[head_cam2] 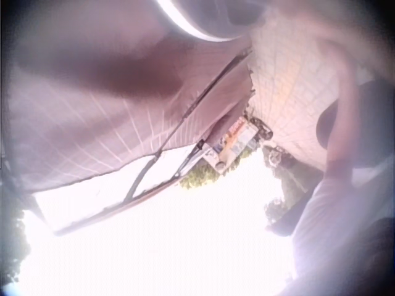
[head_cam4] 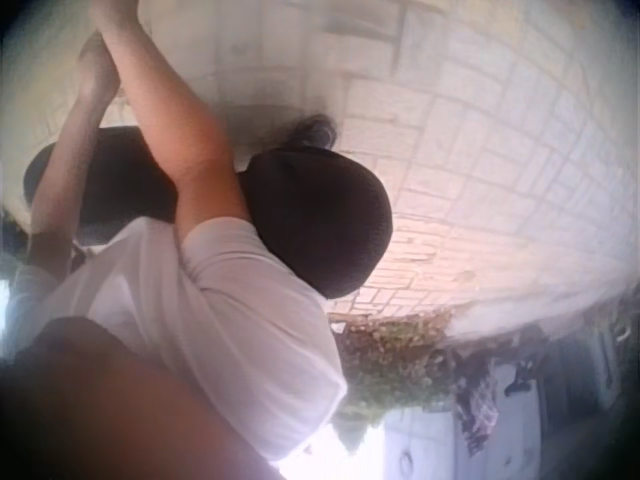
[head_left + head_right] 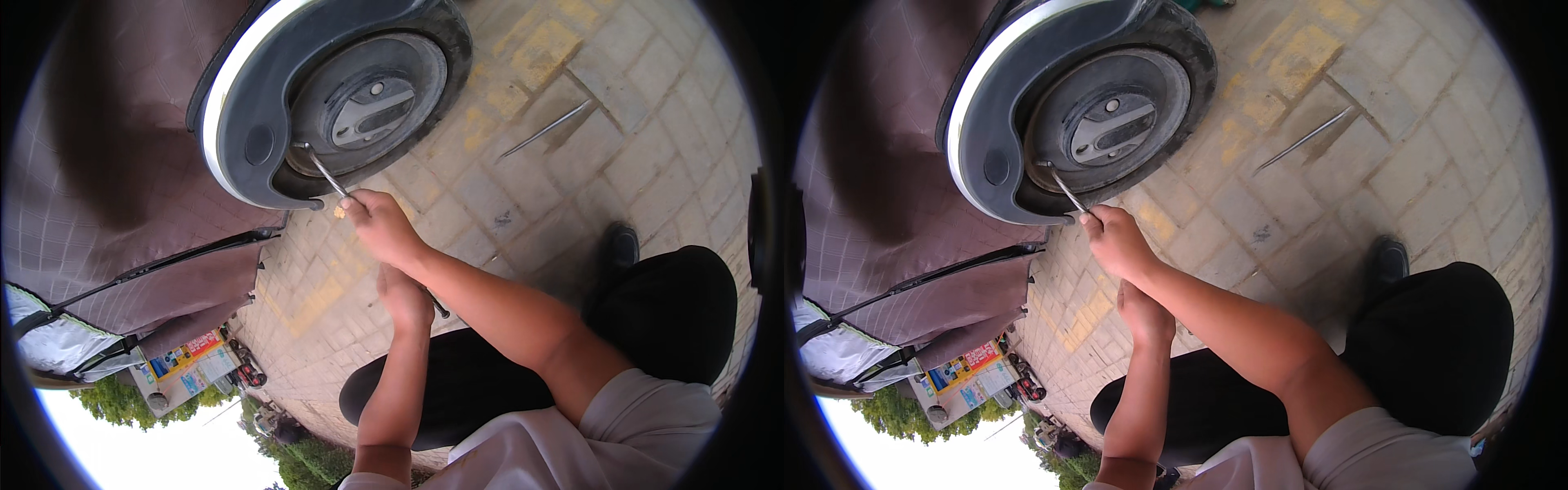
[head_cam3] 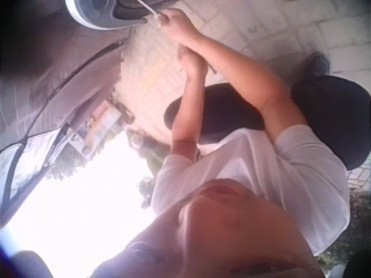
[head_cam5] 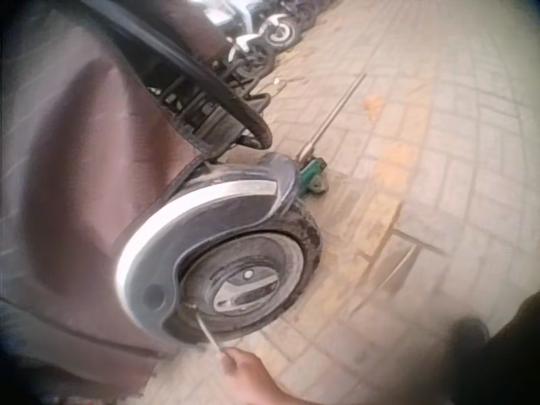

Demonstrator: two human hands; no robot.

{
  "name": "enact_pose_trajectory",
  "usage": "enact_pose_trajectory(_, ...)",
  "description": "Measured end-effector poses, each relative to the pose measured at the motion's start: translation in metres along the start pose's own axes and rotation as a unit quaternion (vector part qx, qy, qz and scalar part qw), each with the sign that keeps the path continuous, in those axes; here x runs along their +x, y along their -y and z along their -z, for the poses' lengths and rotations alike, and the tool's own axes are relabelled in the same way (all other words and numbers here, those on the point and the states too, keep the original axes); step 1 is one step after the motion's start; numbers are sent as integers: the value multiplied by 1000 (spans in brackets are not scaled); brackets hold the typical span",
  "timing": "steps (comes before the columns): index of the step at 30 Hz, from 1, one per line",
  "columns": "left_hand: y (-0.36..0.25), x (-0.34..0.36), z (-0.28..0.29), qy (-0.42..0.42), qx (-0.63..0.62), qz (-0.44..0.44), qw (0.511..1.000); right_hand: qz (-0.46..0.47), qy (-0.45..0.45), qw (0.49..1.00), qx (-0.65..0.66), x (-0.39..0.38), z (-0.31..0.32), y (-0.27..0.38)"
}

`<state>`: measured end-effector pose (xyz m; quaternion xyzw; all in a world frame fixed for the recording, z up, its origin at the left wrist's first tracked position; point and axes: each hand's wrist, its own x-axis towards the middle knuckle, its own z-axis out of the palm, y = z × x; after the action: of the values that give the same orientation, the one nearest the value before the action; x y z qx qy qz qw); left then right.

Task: The person kneels beside a scooter and uses a metal tool to work on the wheel hub area. They repeatedly insert and rotate the tool within the wheel assembly, adjusting their grip and position as they continue the repair.

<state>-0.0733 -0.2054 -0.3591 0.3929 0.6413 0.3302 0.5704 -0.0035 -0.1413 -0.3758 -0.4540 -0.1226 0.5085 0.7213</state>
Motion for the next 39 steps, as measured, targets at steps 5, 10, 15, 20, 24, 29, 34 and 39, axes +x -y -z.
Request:
enact_pose_trajectory(5,2,3,10,30,29,2,999,3,-6,1000,5,1,-1,0)
enact_pose_trajectory(10,5,8,16,69,53,-21,996,5,-14,1000,11,0,-2,1)
enact_pose_trajectory(15,4,4,9,61,15,-30,998,16,-16,1000,9,1,-2,-1)
enact_pose_trajectory(20,0,1,4,51,46,-31,997,19,-18,1000,8,1,-2,-3)
enact_pose_trajectory(24,2,2,7,56,21,-23,998,15,-18,1000,8,1,-3,-2)
enact_pose_trajectory(29,4,5,15,72,31,-11,997,29,-26,999,14,-1,-3,1)
enact_pose_trajectory(34,5,7,18,84,33,-8,996,25,-18,999,10,-1,-2,2)
enact_pose_trajectory(39,4,5,17,89,21,-4,996,16,-12,1000,12,-1,-2,2)
